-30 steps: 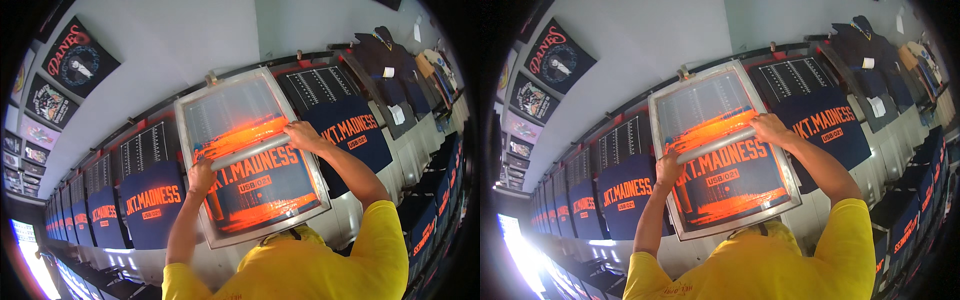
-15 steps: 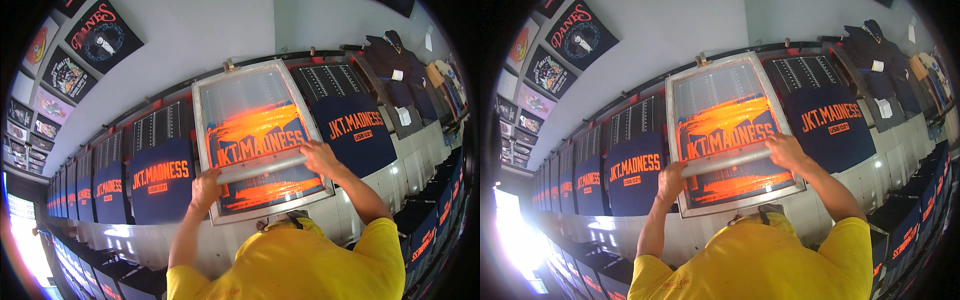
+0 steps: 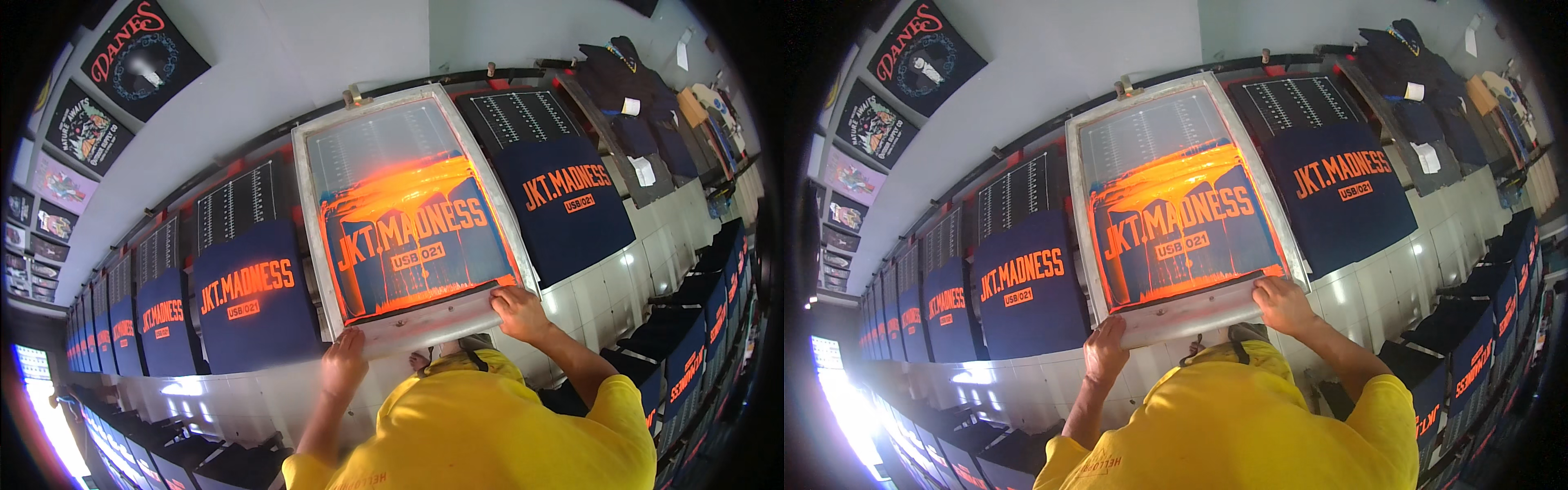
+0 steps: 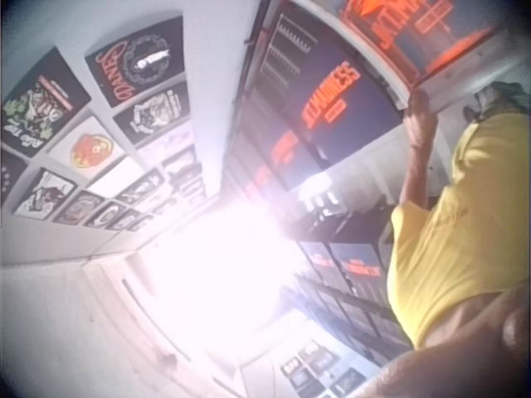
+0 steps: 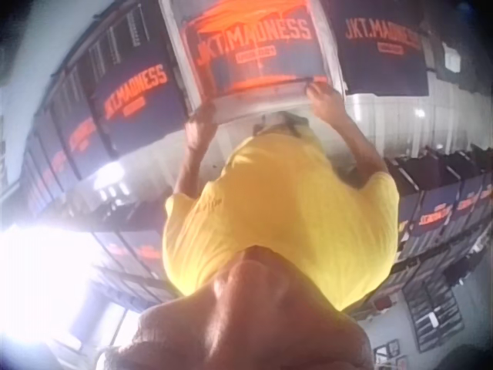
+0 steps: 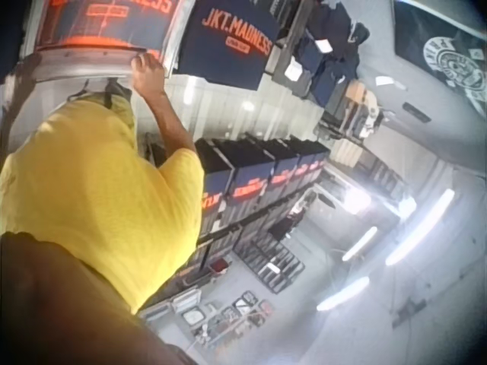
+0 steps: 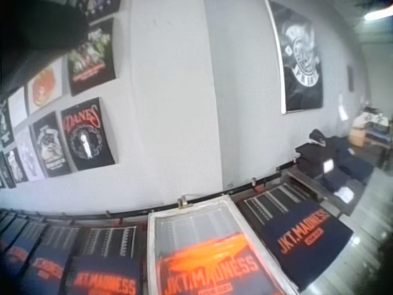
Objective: The person performs screen printing on a series of t-shirts by applying orange ink through a stencil with a squeegee and then lifting the frame to reveal the printed design.
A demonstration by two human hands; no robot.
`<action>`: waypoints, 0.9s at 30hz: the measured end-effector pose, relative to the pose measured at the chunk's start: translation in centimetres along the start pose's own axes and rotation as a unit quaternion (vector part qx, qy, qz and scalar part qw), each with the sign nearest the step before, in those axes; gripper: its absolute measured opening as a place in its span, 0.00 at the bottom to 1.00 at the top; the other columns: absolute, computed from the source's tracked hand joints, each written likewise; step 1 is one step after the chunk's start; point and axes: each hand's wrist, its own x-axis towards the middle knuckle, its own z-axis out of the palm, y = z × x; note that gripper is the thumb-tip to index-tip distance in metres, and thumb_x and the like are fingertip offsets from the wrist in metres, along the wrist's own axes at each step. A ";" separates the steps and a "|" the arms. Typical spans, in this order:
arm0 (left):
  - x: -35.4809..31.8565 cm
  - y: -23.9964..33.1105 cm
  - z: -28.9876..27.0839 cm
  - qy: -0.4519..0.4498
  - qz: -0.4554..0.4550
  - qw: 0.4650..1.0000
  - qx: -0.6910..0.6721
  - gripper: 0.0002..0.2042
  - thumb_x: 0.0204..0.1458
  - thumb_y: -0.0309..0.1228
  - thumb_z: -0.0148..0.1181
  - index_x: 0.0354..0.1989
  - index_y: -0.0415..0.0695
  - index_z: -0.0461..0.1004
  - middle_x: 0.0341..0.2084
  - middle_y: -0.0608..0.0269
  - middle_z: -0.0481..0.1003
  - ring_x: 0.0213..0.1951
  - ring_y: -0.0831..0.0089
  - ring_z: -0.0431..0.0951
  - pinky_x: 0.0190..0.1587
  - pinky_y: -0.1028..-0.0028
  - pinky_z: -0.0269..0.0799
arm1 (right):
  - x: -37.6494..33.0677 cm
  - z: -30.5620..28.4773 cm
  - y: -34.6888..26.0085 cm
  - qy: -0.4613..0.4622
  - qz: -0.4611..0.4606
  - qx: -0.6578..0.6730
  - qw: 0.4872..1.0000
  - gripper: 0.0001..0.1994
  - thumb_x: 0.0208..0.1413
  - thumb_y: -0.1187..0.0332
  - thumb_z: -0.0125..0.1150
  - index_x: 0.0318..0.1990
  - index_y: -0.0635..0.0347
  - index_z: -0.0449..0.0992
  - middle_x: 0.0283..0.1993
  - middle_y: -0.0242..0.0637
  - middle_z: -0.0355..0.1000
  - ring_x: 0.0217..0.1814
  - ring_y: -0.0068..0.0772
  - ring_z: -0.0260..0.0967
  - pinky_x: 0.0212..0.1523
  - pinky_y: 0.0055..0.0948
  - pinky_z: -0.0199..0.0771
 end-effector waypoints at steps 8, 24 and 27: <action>4.6 -4.2 2.6 -0.015 -0.008 1.000 -0.009 0.20 0.29 0.17 0.57 0.38 0.40 0.76 0.41 0.57 0.78 0.47 0.62 0.78 0.45 0.67 0.77 | 5.8 1.8 3.8 0.039 -0.020 -0.039 0.998 0.10 0.36 0.76 0.58 0.31 0.63 0.72 0.37 0.39 0.72 0.35 0.35 0.71 0.30 0.31 0.75; 20.8 -10.9 2.4 -0.041 -0.055 0.997 -0.028 0.16 0.34 0.20 0.59 0.37 0.42 0.78 0.32 0.51 0.78 0.37 0.52 0.79 0.40 0.60 0.75 | 21.4 1.7 12.4 -0.066 0.029 -0.016 0.997 0.08 0.39 0.74 0.59 0.30 0.66 0.75 0.32 0.48 0.75 0.35 0.49 0.75 0.38 0.43 0.75; 22.0 -10.6 0.9 -0.059 -0.048 0.997 -0.022 0.15 0.36 0.20 0.56 0.36 0.41 0.79 0.31 0.49 0.78 0.34 0.51 0.79 0.39 0.59 0.76 | 21.9 1.0 12.8 -0.071 0.035 -0.001 0.997 0.10 0.38 0.73 0.61 0.32 0.64 0.76 0.33 0.47 0.75 0.38 0.49 0.74 0.39 0.44 0.75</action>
